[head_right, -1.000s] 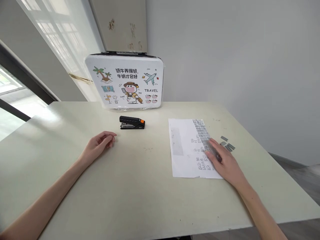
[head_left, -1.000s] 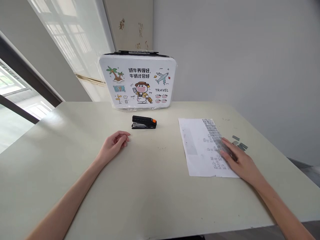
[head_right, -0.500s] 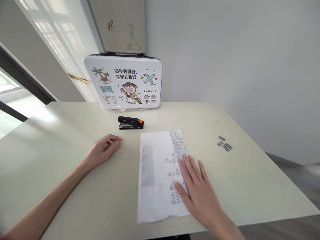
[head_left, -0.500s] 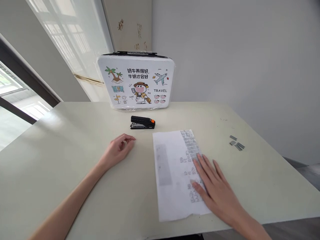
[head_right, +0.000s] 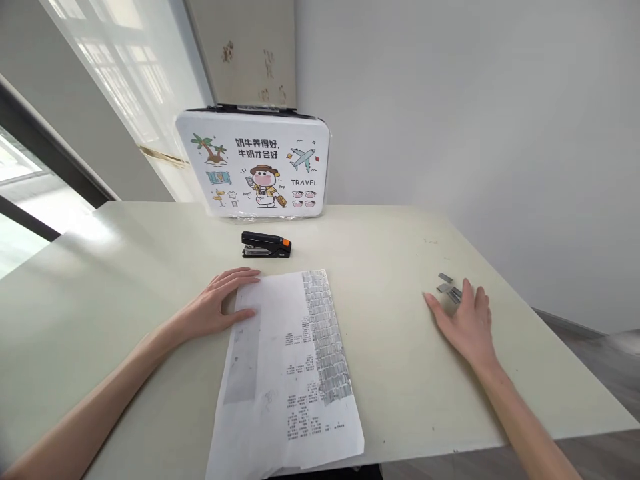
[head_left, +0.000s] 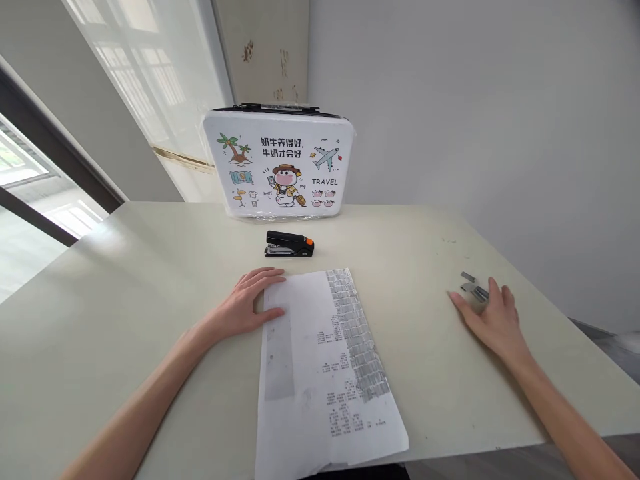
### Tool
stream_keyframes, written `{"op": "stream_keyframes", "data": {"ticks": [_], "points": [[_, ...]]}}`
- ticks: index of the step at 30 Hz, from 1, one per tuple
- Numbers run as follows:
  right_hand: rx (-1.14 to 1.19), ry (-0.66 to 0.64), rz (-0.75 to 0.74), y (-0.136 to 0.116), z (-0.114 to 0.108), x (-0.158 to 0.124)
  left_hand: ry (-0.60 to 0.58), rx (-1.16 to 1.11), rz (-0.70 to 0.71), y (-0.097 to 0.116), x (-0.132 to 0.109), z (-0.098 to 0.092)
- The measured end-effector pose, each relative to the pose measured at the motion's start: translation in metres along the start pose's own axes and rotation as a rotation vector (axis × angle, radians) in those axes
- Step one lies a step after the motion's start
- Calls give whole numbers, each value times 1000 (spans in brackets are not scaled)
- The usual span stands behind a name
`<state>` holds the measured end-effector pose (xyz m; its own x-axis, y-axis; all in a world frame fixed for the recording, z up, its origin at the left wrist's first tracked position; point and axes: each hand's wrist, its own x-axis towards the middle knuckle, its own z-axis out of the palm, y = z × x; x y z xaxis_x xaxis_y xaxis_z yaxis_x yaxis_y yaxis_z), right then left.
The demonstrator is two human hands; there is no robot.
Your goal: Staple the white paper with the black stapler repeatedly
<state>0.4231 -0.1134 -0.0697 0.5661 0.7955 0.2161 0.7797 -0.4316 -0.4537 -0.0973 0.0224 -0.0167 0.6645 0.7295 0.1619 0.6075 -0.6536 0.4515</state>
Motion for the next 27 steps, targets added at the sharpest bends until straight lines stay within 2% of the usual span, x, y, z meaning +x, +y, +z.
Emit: {"op": "stream_keyframes", "data": {"ticks": [2, 5, 10, 14, 17, 21, 27], "points": [[3, -22, 39, 2, 10, 24, -2, -18, -10, -3, -1, -2], [79, -24, -37, -24, 28, 48, 5, -56, 3, -7, -1, -4], [249, -84, -267, -95, 70, 61, 5, -114, 6, -12, 0, -4], [383, -189, -446, -158, 107, 58, -5, -130, 5, -15, 0, -6], [475, -282, -541, -203, 125, 51, -11, -135, -2, -16, -1, -6], [584, -384, -577, -240, 133, 43, -17, -130, -6, -15, -2, -7], [749, -449, -512, -257, 124, 33, -12, -151, -1, -15, -2, -7]]}}
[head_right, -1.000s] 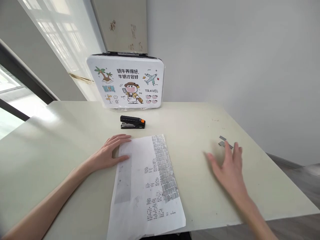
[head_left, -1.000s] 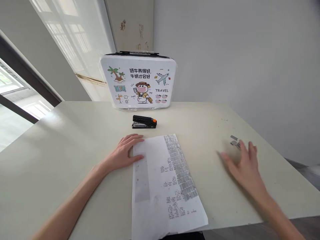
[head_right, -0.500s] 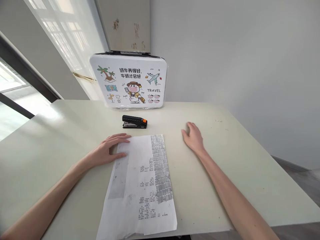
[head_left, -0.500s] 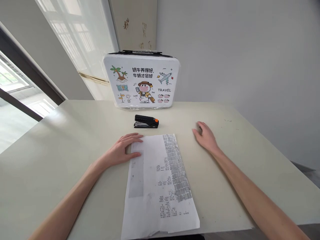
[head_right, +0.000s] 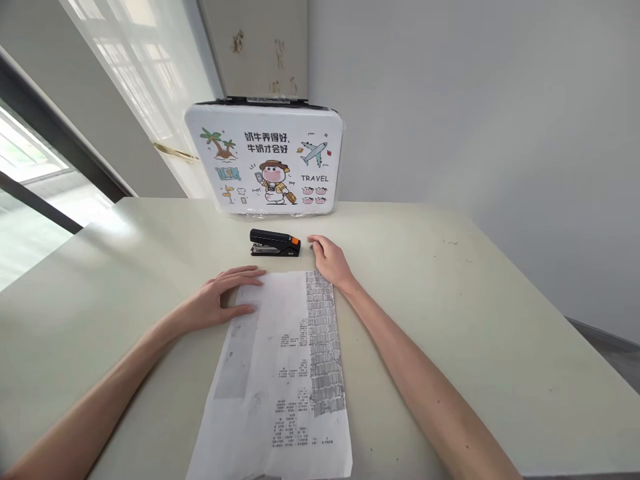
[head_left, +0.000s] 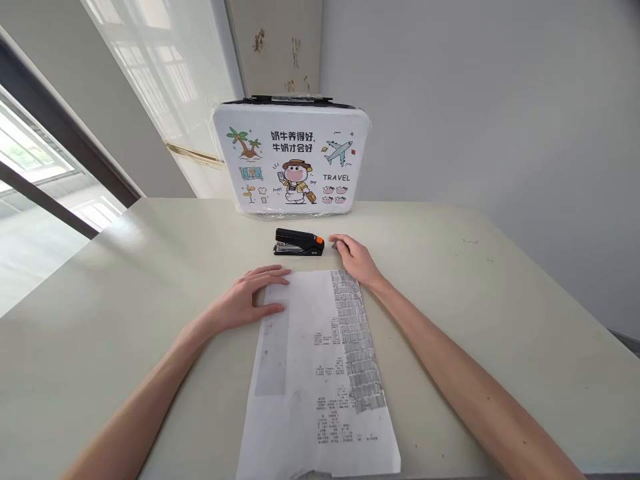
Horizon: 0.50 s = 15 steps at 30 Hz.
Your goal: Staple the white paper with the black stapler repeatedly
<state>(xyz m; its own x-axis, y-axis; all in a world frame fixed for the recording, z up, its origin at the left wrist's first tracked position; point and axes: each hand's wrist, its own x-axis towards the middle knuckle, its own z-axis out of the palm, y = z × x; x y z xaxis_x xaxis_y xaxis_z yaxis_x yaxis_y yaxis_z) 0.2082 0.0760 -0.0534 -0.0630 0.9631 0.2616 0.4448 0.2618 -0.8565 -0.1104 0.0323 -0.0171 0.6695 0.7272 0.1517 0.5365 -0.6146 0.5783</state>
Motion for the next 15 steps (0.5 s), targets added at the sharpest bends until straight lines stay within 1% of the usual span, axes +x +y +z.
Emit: {"op": "stream_keyframes", "data": {"ticks": [5, 8, 11, 15], "points": [[154, 16, 17, -4, 5, -2, 6, -11, -12, 2, 0, -1], [236, 79, 36, 2, -1, -5, 14, -1, -5, 1, -1, -1], [290, 144, 60, 11, -21, -19, 21, 15, -9, -3, -1, 0], [317, 196, 86, 20, -60, -52, 44, 43, 1, -4, -2, 2]]}}
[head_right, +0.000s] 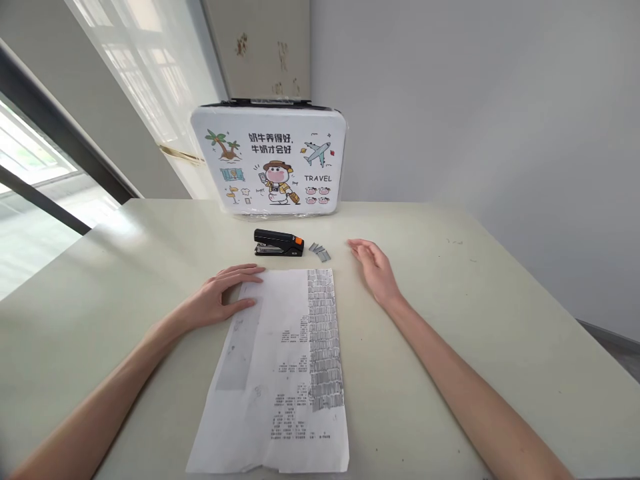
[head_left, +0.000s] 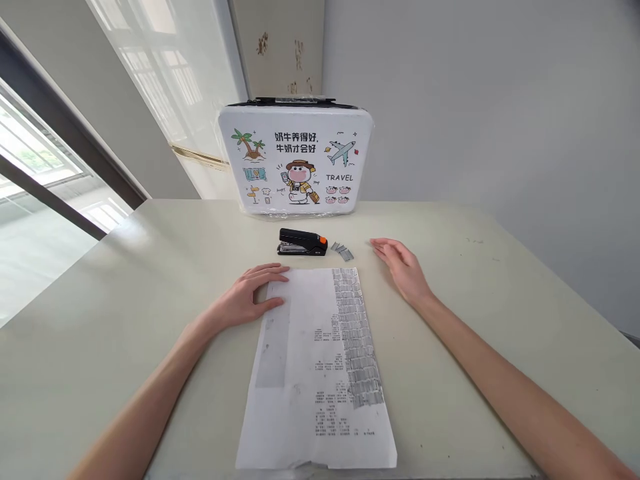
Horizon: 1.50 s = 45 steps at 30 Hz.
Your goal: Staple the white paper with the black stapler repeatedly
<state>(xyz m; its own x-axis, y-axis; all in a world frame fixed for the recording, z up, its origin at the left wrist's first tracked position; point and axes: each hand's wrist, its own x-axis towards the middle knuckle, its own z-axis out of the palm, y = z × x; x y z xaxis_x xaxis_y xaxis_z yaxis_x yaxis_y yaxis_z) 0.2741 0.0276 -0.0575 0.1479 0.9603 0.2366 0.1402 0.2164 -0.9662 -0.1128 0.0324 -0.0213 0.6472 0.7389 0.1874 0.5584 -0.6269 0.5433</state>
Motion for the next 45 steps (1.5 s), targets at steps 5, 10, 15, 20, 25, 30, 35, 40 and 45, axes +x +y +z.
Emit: {"op": "stream_keyframes", "data": {"ticks": [5, 10, 15, 20, 25, 30, 35, 40, 45], "points": [[5, 107, 92, -6, -38, -32, 82, 41, -17, 10, 1, -2], [-73, 179, 127, -11, -37, -38, 341, 101, -269, 15, -1, -4], [-94, 125, 125, -15, -31, -36, 347, 85, -443, 15, -2, -6], [-98, 118, 130, -15, -31, -37, 198, 140, -334, 18, -1, -5], [-101, 114, 137, -15, -31, -37, 150, 202, -306, 17, 0, -4], [-102, 109, 137, -15, -31, -38, 147, 208, -311, 17, -1, -4], [-103, 108, 140, -16, -31, -37, 146, 215, -307, 18, -1, -4], [-101, 108, 149, -18, -30, -37, 138, 220, -312, 20, 0, -4], [-97, 104, 163, -20, -30, -38, 142, 230, -309, 20, 0, -3]]}}
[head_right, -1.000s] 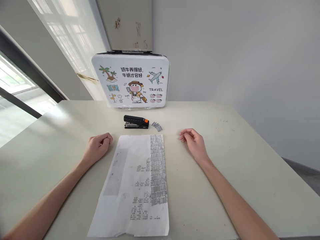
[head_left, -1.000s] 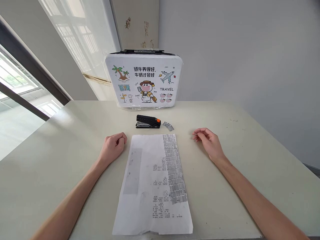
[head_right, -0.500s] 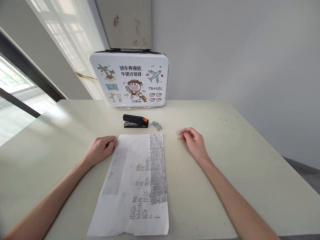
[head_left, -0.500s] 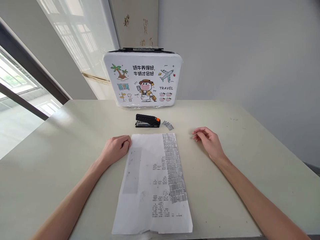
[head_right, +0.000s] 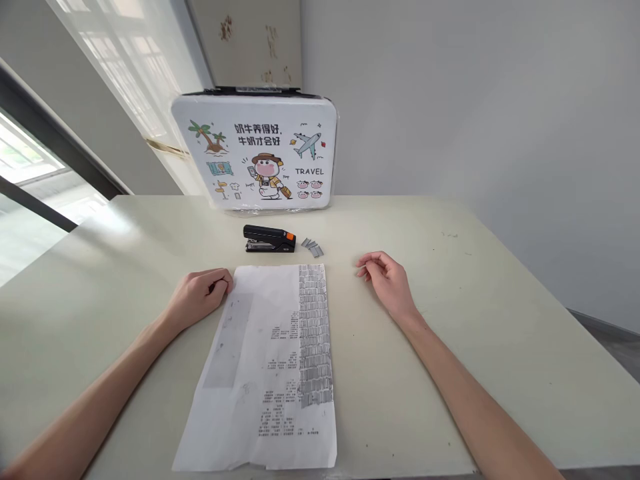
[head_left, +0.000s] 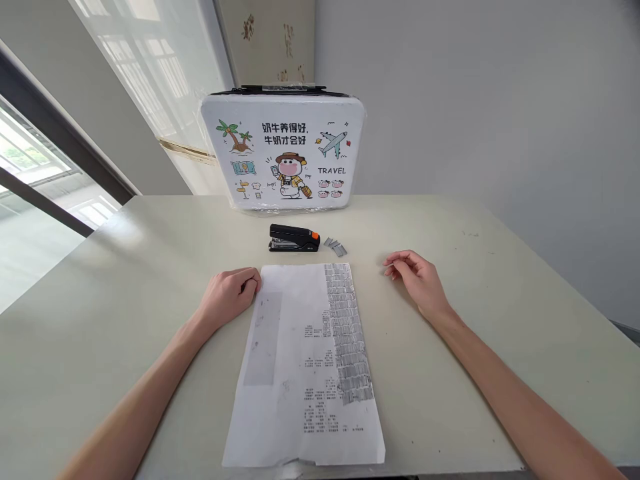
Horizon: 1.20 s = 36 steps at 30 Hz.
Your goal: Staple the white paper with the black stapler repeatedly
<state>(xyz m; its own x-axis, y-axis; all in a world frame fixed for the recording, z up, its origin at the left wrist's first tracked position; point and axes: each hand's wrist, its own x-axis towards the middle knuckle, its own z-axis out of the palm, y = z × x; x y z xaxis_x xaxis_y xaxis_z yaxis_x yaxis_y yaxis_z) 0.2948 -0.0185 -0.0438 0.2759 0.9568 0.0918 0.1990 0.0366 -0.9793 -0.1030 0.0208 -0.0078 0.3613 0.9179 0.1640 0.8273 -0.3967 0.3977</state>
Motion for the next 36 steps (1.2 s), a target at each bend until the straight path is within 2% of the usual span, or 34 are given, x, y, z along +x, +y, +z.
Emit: {"op": "stream_keyframes", "data": {"ticks": [11, 13, 17, 19, 21, 24, 29, 33, 36], "points": [[-9, -14, 3, 1, 1, 1, 41, 18, 11, -1, -2, 3], [-8, -16, 2, 2, 0, 1, 131, 20, 14, -1, -1, 4], [-7, -23, -9, 4, 0, 2, 464, 105, 171, 7, 13, 1], [-11, -23, -14, 5, -1, 2, 520, 175, 271, 14, 27, -4], [-14, -24, -13, 4, -1, 2, 450, 210, 343, 21, 44, -9], [-16, -33, -7, 2, -1, 1, 263, 208, 421, 24, 71, -15], [-8, -36, -4, 3, -1, 3, 16, 233, 401, 17, 102, -14], [3, -41, 1, 5, -2, 5, -50, 148, 264, 9, 106, -12], [22, -42, 9, 4, -2, 5, 5, 46, 223, 5, 99, -14]]}}
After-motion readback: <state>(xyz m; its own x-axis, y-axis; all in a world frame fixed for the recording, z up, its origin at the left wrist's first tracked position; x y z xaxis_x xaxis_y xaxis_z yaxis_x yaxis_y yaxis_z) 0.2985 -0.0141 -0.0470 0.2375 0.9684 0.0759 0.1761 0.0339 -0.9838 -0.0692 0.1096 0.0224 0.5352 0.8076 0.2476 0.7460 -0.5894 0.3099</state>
